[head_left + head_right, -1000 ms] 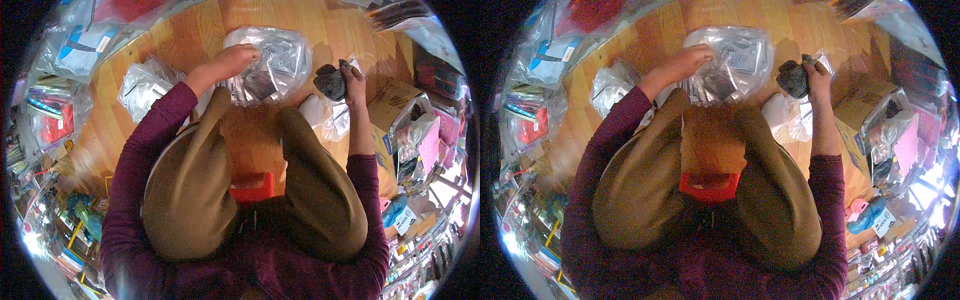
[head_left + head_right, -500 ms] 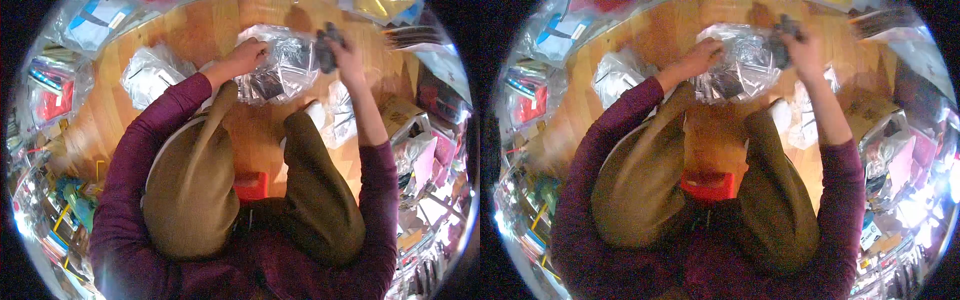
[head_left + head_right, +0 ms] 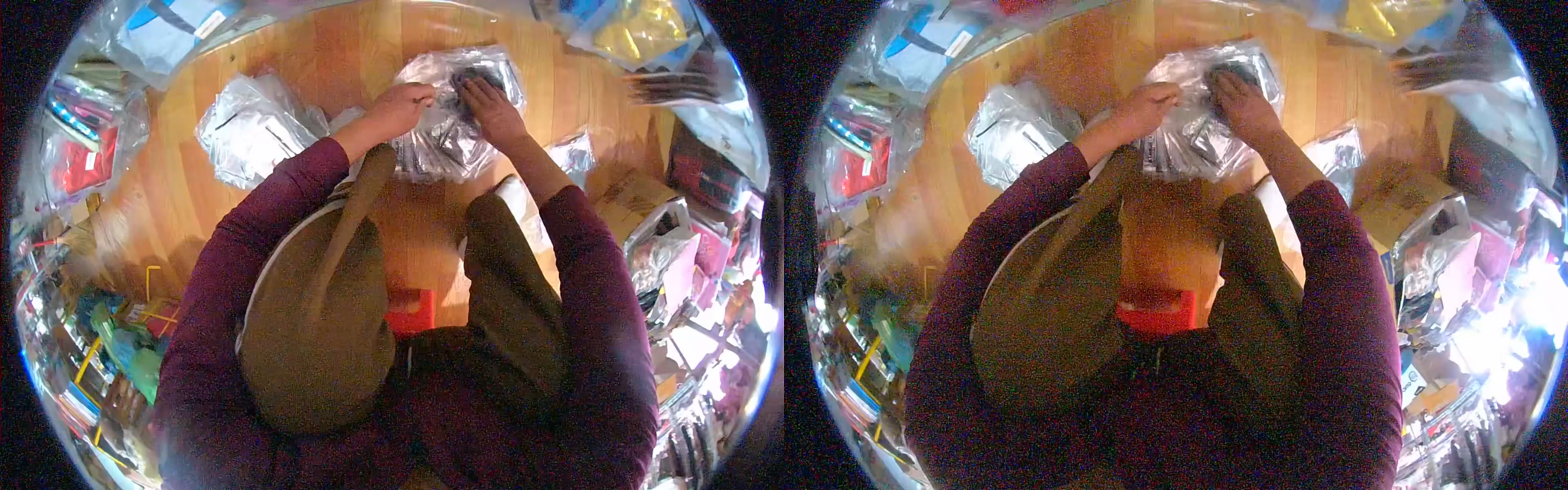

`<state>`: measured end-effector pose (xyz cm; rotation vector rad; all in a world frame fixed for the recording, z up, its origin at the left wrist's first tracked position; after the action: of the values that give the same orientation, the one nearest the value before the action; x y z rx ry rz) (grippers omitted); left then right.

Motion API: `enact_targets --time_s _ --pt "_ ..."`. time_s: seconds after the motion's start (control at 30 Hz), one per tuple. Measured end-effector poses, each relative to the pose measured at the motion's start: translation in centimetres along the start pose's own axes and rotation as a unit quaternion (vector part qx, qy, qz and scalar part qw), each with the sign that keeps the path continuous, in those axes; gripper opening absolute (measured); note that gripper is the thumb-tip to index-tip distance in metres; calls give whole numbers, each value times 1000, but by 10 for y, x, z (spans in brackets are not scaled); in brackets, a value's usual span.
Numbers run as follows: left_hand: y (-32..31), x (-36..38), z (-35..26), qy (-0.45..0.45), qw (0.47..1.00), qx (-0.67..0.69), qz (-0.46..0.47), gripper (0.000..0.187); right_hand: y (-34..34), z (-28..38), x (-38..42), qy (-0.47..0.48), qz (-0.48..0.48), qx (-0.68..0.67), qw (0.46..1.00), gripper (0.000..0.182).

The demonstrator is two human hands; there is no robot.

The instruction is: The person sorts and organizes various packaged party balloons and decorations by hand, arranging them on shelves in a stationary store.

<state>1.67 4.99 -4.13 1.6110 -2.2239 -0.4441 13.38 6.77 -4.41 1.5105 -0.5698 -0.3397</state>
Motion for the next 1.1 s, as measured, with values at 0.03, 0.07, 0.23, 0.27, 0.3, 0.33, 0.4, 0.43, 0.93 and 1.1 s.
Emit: enact_targets --time_s 0.03,0.07,0.23,0.27,0.3,0.33,0.4,0.43,0.93,1.1 --pt "-2 1 6 23 999 23 22 22 -1 -4 3 8 -2 3 1000 63" --pt "-1 1 8 25 999 22 15 22 -12 -24 11 -52 19 -17 998 57" --pt "6 7 -2 -45 997 60 -38 17 5 -103 44 -254 -88 -127 955 35" --pt "4 6 1 -45 996 62 -38 17 12 -114 49 -372 -34 -199 906 31" --pt "1 4 6 -53 996 70 -35 18 31 -104 36 -327 -115 -200 916 30" --pt "-2 4 10 -59 995 76 -28 19 48 -90 26 -281 -194 -201 918 28" --pt "-9 4 11 -85 995 36 -35 20 20 -43 -13 -213 -4 -58 975 41" --pt "-5 2 7 -114 992 -9 -49 20 -14 -17 -31 -122 63 -115 984 47" --pt "2 11 -9 -43 999 28 4 16 -25 -156 64 -360 64 -67 928 25" --pt "0 15 -9 -98 994 39 -13 16 24 -156 78 -420 -112 -217 874 26"
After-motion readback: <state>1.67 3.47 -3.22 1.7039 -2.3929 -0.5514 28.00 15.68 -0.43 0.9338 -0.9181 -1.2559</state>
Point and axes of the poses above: each hand's wrist, its own x-axis away from the middle knuckle, its own y-axis out of the back of the hand, z = x × y, the point moved 9 cm from there along -x, towards the middle knuckle, and after that the axes turned 10 degrees about x, right-handed, at the moved point
